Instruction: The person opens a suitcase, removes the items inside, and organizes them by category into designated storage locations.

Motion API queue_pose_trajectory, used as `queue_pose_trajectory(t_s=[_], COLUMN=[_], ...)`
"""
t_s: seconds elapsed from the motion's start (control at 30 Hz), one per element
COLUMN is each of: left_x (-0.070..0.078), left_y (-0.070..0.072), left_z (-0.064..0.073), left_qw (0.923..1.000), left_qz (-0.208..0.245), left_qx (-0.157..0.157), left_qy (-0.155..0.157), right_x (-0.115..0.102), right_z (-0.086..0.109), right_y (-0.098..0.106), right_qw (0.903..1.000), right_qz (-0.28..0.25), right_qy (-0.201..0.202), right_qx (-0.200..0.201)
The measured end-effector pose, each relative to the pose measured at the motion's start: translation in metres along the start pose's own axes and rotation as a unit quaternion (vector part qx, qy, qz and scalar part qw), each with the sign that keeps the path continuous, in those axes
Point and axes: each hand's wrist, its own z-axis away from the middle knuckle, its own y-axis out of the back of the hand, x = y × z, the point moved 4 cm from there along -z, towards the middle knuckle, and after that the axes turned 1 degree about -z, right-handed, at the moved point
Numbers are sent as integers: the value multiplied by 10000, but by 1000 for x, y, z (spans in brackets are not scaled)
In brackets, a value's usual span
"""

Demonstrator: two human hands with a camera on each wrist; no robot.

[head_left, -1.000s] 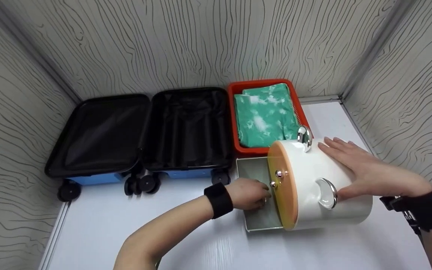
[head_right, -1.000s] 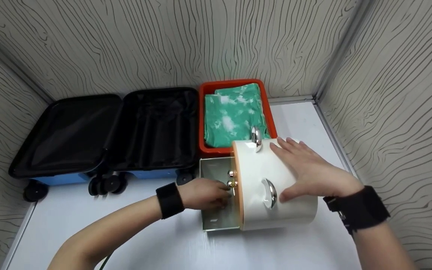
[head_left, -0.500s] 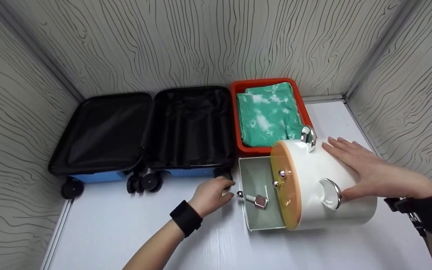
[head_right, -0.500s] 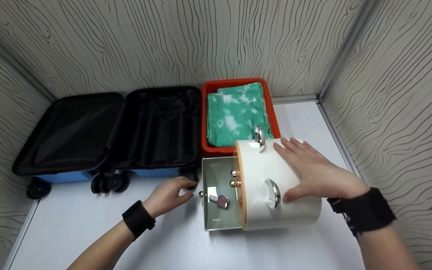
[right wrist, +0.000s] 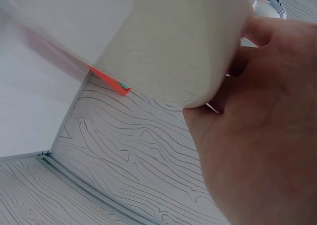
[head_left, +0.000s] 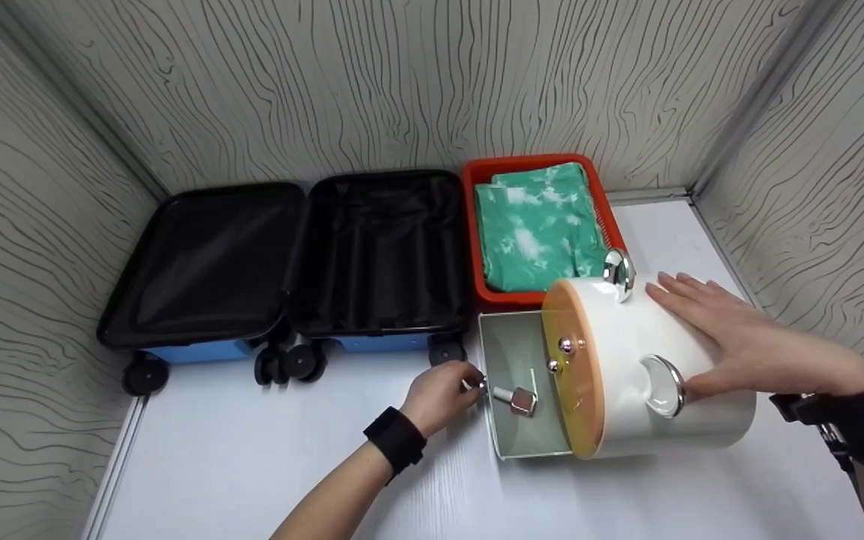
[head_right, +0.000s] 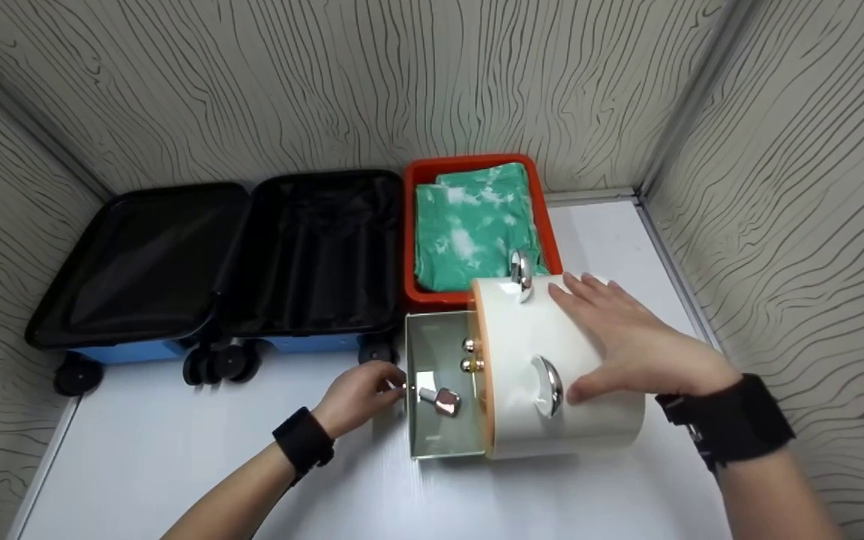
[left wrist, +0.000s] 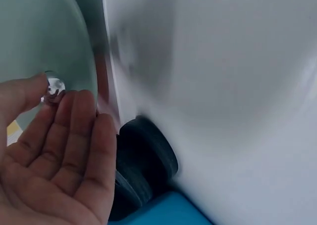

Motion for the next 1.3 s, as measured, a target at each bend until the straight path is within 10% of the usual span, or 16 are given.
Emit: queue_pose_trajectory(t_s=[1.3], left_x=[64], left_y=[-44], left_z=[-46], left_qw=[9954], left_qz=[-677], left_qx=[42], left_qy=[-674], right_x=[0], right_z=[0], right_y=[-1], right_qw=[9999], right_qz=[-11], right_qy=[144], right_qx=[51])
